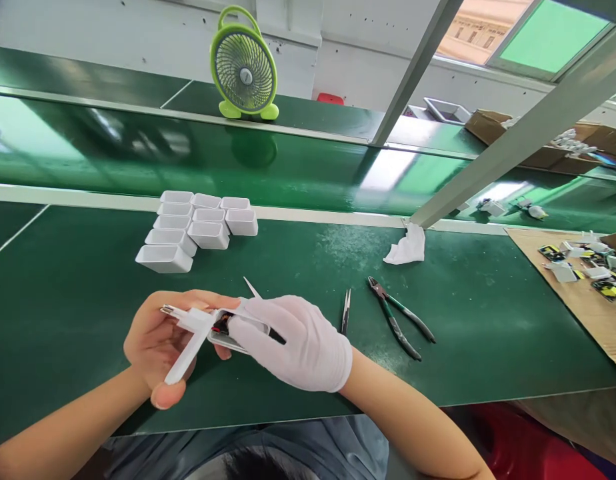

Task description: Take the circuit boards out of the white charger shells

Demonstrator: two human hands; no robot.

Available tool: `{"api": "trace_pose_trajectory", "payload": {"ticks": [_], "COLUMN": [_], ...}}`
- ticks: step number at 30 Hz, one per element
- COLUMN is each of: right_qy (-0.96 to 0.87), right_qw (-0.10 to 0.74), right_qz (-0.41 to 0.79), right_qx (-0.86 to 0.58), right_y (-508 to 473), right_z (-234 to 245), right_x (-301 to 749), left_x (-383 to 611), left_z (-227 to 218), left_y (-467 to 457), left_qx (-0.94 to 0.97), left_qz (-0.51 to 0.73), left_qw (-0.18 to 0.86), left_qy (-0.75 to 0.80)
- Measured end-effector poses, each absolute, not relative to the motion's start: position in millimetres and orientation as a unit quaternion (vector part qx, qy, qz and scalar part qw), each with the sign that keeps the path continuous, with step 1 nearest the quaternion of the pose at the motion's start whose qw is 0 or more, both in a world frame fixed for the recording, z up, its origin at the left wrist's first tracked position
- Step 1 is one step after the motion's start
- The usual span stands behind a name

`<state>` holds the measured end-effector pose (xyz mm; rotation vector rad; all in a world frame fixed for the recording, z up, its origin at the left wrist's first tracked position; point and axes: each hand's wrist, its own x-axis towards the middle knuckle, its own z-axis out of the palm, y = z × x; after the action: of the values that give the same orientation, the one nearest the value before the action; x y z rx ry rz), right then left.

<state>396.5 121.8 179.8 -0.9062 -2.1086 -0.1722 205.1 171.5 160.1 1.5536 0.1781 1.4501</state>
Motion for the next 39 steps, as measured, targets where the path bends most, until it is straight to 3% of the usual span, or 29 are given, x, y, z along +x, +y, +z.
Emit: {"api": "trace_pose_trajectory", "payload": {"ticks": [10,19,24,26,28,30,32,35,39], "right_qy": [-0.846,-0.851,-0.845,-0.801,-0.719,-0.627,-0.563,-0.525,-0.498], "right_qw": [0.408,0.356,0.315,0.373,0.434,0.437,0.414,0.403,0.381], "right_qz": [-0.055,-0.084,0.007,0.064,0.110,0.149,0.143,0.100,0.063], "right_qx": [-0.339,-0.377,-0.433,-0.464,-0.531,-0.627,-0.701,-0.743,-0.777], "right_y": [125,126,127,138,163,201,245,305,346], "right_z": [193,184,168,160,155,153,154,153,141], "right_x": [392,393,395,400,411,428,451,482,495], "left_x": [205,197,191,188,184,179,173,164,156], "left_z": [155,157,159,165,172,177,177,169,163], "left_y": [172,171,179,189,201,212,220,227,233], "left_qx": [0.639,0.703,0.725,0.767,0.805,0.798,0.771,0.765,0.789], "left_qz": [0.604,0.551,0.494,0.448,0.407,0.339,0.233,0.100,0.072], "left_qw": [0.475,0.431,0.434,0.371,0.207,0.009,-0.122,-0.177,-0.166], "left_qy": [0.041,0.127,0.206,0.272,0.379,0.499,0.579,0.611,0.587]}}
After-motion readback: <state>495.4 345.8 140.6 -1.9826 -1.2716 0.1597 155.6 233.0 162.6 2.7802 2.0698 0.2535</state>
